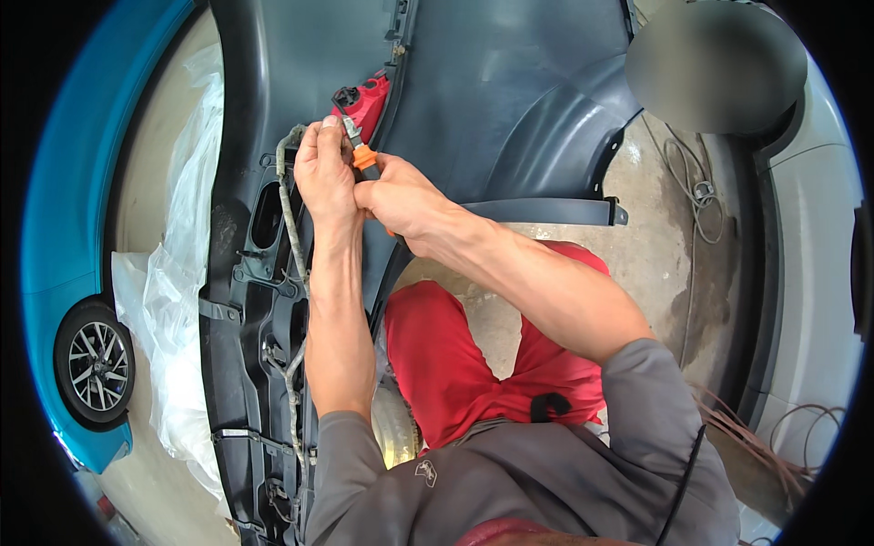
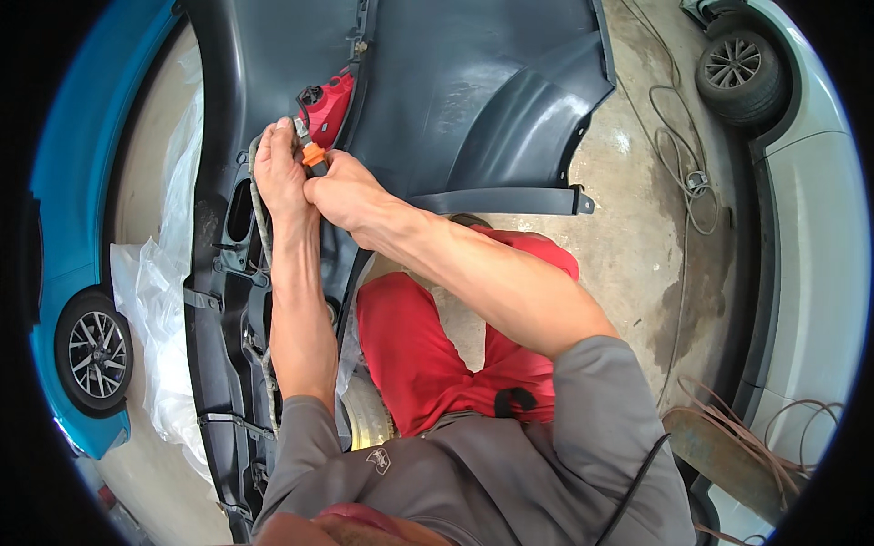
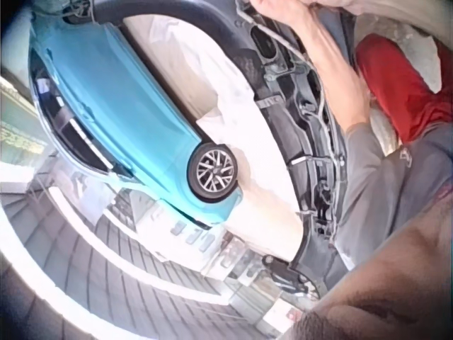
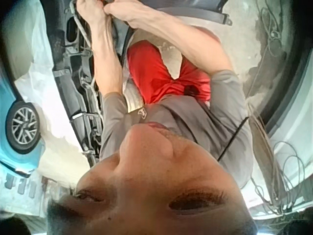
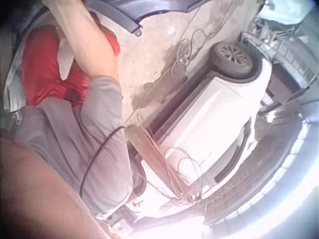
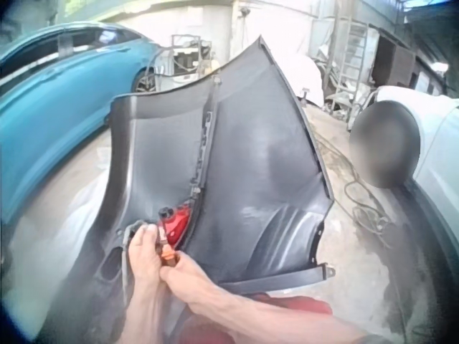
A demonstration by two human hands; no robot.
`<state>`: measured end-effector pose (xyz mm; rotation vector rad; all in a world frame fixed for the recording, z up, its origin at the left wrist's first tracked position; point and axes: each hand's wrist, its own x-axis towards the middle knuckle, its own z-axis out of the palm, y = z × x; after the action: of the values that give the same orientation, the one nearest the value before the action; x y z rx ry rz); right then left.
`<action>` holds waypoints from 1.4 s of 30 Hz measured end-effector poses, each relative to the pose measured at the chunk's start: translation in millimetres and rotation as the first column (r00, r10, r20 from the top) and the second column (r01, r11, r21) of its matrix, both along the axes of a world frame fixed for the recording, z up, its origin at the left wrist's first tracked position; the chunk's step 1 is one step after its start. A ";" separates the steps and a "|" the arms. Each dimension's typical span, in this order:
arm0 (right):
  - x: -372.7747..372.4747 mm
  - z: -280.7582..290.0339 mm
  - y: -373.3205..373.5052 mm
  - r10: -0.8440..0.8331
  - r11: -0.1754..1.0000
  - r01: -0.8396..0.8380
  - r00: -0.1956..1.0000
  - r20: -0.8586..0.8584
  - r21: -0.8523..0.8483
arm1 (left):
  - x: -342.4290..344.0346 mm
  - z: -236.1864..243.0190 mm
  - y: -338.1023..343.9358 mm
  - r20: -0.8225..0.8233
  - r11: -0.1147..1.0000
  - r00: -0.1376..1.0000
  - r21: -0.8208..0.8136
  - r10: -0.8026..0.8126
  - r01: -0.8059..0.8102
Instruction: The person works on a detached car bumper, using a utility knife to cut and remove old tape and zip ties from the wiring harness. They then use pliers to strip and trim the wire ends, preparing the harness for reinstallation.
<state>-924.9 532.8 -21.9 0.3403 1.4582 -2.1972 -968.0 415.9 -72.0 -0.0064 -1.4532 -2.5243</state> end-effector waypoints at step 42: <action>47.1 31.2 54.0 0.970 -0.216 -0.589 -0.040 0.239 0.778 | 213.8 175.4 14.1 -0.937 0.950 0.159 0.310 0.311 -0.033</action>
<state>-877.9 586.8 9.3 -0.9540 1.8347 -0.3017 -754.2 429.9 103.4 -1.1656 -0.5005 -1.6633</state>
